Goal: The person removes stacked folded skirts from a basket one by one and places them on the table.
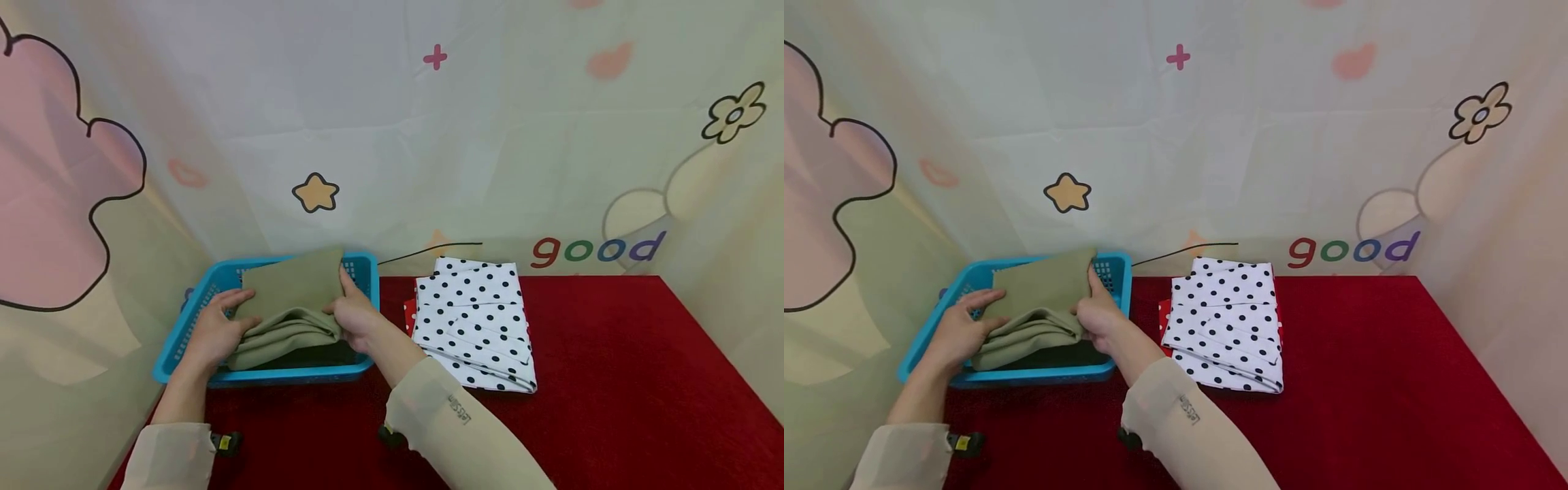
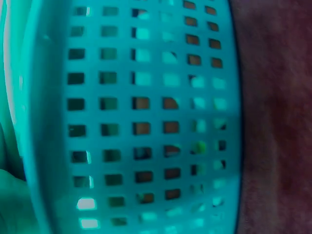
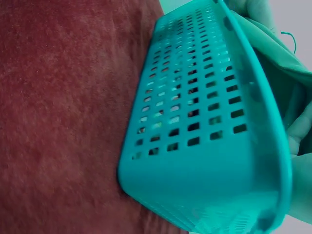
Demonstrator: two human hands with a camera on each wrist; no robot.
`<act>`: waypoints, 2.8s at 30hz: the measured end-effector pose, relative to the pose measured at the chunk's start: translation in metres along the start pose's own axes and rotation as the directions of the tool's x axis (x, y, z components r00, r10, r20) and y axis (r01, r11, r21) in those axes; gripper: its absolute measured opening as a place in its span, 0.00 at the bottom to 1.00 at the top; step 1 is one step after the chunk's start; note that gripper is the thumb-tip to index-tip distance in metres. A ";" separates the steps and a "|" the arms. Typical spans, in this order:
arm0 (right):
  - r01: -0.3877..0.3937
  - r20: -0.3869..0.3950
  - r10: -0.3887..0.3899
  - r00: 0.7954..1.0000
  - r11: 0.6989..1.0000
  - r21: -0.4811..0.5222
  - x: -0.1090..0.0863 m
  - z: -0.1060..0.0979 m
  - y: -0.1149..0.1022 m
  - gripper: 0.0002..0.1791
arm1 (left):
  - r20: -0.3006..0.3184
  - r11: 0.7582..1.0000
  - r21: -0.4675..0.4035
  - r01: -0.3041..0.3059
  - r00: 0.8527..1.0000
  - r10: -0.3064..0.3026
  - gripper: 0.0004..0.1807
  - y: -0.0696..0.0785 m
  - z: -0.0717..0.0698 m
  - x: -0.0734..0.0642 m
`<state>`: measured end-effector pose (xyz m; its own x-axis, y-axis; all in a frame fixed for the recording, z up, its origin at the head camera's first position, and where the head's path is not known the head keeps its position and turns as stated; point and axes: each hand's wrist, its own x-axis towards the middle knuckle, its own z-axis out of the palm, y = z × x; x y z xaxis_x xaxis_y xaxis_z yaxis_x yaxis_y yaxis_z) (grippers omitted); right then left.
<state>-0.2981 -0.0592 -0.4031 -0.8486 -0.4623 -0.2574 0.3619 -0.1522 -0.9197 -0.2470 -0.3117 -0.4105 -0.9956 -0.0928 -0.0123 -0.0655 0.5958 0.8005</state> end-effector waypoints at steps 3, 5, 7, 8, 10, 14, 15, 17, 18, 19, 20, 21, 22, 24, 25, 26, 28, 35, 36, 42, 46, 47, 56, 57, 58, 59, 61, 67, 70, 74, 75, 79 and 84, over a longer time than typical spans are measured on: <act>0.014 0.005 -0.014 1.000 1.000 -0.005 -0.004 -0.003 -0.004 0.51 | -0.013 1.000 0.011 -0.019 1.000 0.020 0.35 0.006 0.002 -0.002; 0.021 0.008 -0.021 1.000 1.000 -0.009 -0.006 -0.005 -0.005 0.51 | -0.017 0.999 0.021 -0.024 1.000 0.024 0.35 0.009 0.003 -0.004; 0.032 0.015 -0.032 0.999 0.999 -0.006 -0.008 -0.008 -0.007 0.51 | -0.023 0.999 0.029 -0.026 0.999 0.027 0.35 0.013 0.005 -0.006; 0.038 0.015 -0.038 0.999 0.999 -0.005 -0.008 -0.009 -0.007 0.51 | -0.026 0.999 0.027 -0.029 0.999 0.030 0.35 0.015 0.006 -0.006; 0.055 0.015 -0.054 0.998 0.998 -0.010 -0.011 -0.013 -0.009 0.51 | -0.031 0.999 0.023 -0.040 0.999 0.041 0.35 0.020 0.009 -0.007; 0.092 0.021 -0.091 0.996 0.996 -0.021 -0.018 -0.021 -0.013 0.51 | -0.048 0.997 0.020 -0.075 0.996 0.076 0.35 0.029 0.017 -0.008; 0.099 0.025 -0.098 0.995 0.995 -0.025 -0.020 -0.023 -0.013 0.51 | -0.052 0.997 0.022 -0.079 0.995 0.080 0.34 0.031 0.018 -0.009; 0.111 0.036 -0.110 0.993 0.993 -0.030 -0.025 -0.027 -0.015 0.51 | -0.061 0.996 0.025 -0.089 0.994 0.091 0.34 0.035 0.022 -0.010; 0.116 0.038 -0.115 0.993 0.993 -0.032 -0.027 -0.029 -0.016 0.51 | -0.065 0.995 0.027 -0.093 0.993 0.094 0.34 0.037 0.024 -0.010; 0.123 0.039 -0.121 0.992 0.992 -0.035 -0.029 -0.032 -0.017 0.50 | -0.067 0.995 0.028 -0.097 0.993 0.099 0.34 0.039 0.026 -0.010; 0.129 0.038 -0.127 0.991 0.991 -0.039 -0.031 -0.034 -0.017 0.50 | -0.067 0.994 0.025 -0.102 0.992 0.104 0.34 0.041 0.028 -0.010; 0.136 0.036 -0.134 0.990 0.990 -0.045 -0.034 -0.037 -0.018 0.50 | -0.070 0.994 0.023 -0.109 0.991 0.110 0.34 0.044 0.030 -0.009; 0.144 0.034 -0.142 0.989 0.989 -0.047 -0.036 -0.039 -0.019 0.51 | -0.071 0.993 0.020 -0.114 0.991 0.116 0.34 0.046 0.033 -0.009; 0.160 0.031 -0.159 0.987 0.986 -0.044 -0.040 -0.044 -0.020 0.51 | -0.078 0.992 0.020 -0.123 0.989 0.124 0.33 0.051 0.037 -0.009; 0.168 0.028 -0.167 0.986 0.985 -0.044 -0.041 -0.047 -0.021 0.51 | -0.080 0.992 0.018 -0.124 0.989 0.125 0.33 0.054 0.040 -0.009; 0.176 0.024 -0.175 0.984 0.983 -0.044 -0.043 -0.049 -0.021 0.51 | -0.084 0.992 0.017 -0.127 0.988 0.128 0.33 0.056 0.042 -0.009; 0.191 0.021 -0.190 0.981 0.981 -0.039 -0.046 -0.054 -0.022 0.51 | -0.091 0.991 0.022 -0.130 0.987 0.131 0.33 0.060 0.047 -0.008; 0.216 -0.004 -0.216 0.976 0.976 -0.039 -0.056 -0.075 -0.023 0.51 | -0.104 0.988 0.017 -0.151 0.983 0.152 0.32 0.074 0.068 -0.005; 0.219 -0.006 -0.220 0.976 0.975 -0.039 -0.058 -0.078 -0.024 0.51 | -0.103 0.988 0.013 -0.154 0.983 0.155 0.32 0.076 0.071 -0.004; 0.221 -0.006 -0.222 0.975 0.974 -0.057 -0.069 -0.099 -0.026 0.50 | -0.090 0.986 -0.039 -0.161 0.983 0.157 0.32 0.087 0.088 -0.002; 0.229 -0.005 -0.231 0.973 0.970 -0.082 -0.074 -0.115 -0.026 0.49 | -0.078 0.983 -0.057 -0.176 0.982 0.172 0.32 0.094 0.101 -0.001; 0.232 -0.002 -0.233 0.972 0.969 -0.087 -0.075 -0.120 -0.026 0.49 | -0.076 0.982 -0.059 -0.181 0.981 0.177 0.32 0.096 0.104 -0.001; 0.229 -0.016 -0.231 0.973 0.968 -0.099 -0.085 -0.153 -0.022 0.48 | -0.052 0.971 -0.094 -0.221 0.975 0.217 0.33 0.110 0.130 0.000; 0.227 -0.021 -0.230 0.973 0.969 -0.100 -0.085 -0.156 -0.020 0.48 | -0.049 0.969 -0.099 -0.225 0.974 0.221 0.33 0.112 0.132 0.000; 0.225 -0.027 -0.229 0.973 0.969 -0.099 -0.086 -0.159 -0.019 0.48 | -0.045 0.969 -0.102 -0.225 0.974 0.222 0.33 0.113 0.135 0.000; 0.224 -0.032 -0.228 0.973 0.970 -0.098 -0.087 -0.162 -0.018 0.47 | -0.041 0.969 -0.106 -0.223 0.975 0.220 0.33 0.114 0.137 -0.001; 0.221 -0.042 -0.226 0.973 0.971 -0.095 -0.089 -0.168 -0.016 0.47 | -0.030 0.969 -0.114 -0.219 0.976 0.217 0.34 0.116 0.142 -0.002; 0.196 -0.081 -0.205 0.975 0.975 -0.106 -0.093 -0.185 -0.009 0.47 | 0.022 0.970 -0.126 -0.209 0.977 0.213 0.38 0.123 0.154 -0.004; 0.183 -0.102 -0.193 0.976 0.977 -0.106 -0.094 -0.193 -0.005 0.47 | 0.044 0.972 -0.113 -0.204 0.977 0.210 0.41 0.125 0.161 -0.003; 0.186 -0.110 -0.197 0.974 0.977 -0.103 -0.097 -0.202 0.001 0.48 | 0.071 0.975 -0.110 -0.194 0.977 0.203 0.42 0.126 0.172 -0.003; 0.186 -0.109 -0.197 0.974 0.977 -0.101 -0.098 -0.204 0.003 0.48 | 0.077 0.975 -0.110 -0.196 0.976 0.204 0.43 0.127 0.174 -0.003; 0.169 -0.126 -0.179 0.976 0.982 -0.089 -0.101 -0.212 0.009 0.47 | 0.095 0.975 -0.108 -0.196 0.974 0.206 0.46 0.130 0.183 -0.005; 0.148 -0.160 -0.160 0.974 0.986 -0.081 -0.106 -0.221 0.015 0.47 | 0.114 0.975 -0.075 -0.207 0.970 0.215 0.50 0.133 0.194 -0.006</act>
<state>-0.2884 0.1804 -0.4552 -0.9460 -0.2865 -0.1514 0.1997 -0.1476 -0.9687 -0.2624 -0.0771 -0.4207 -0.9875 0.1284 0.0918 0.1473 0.5407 0.8282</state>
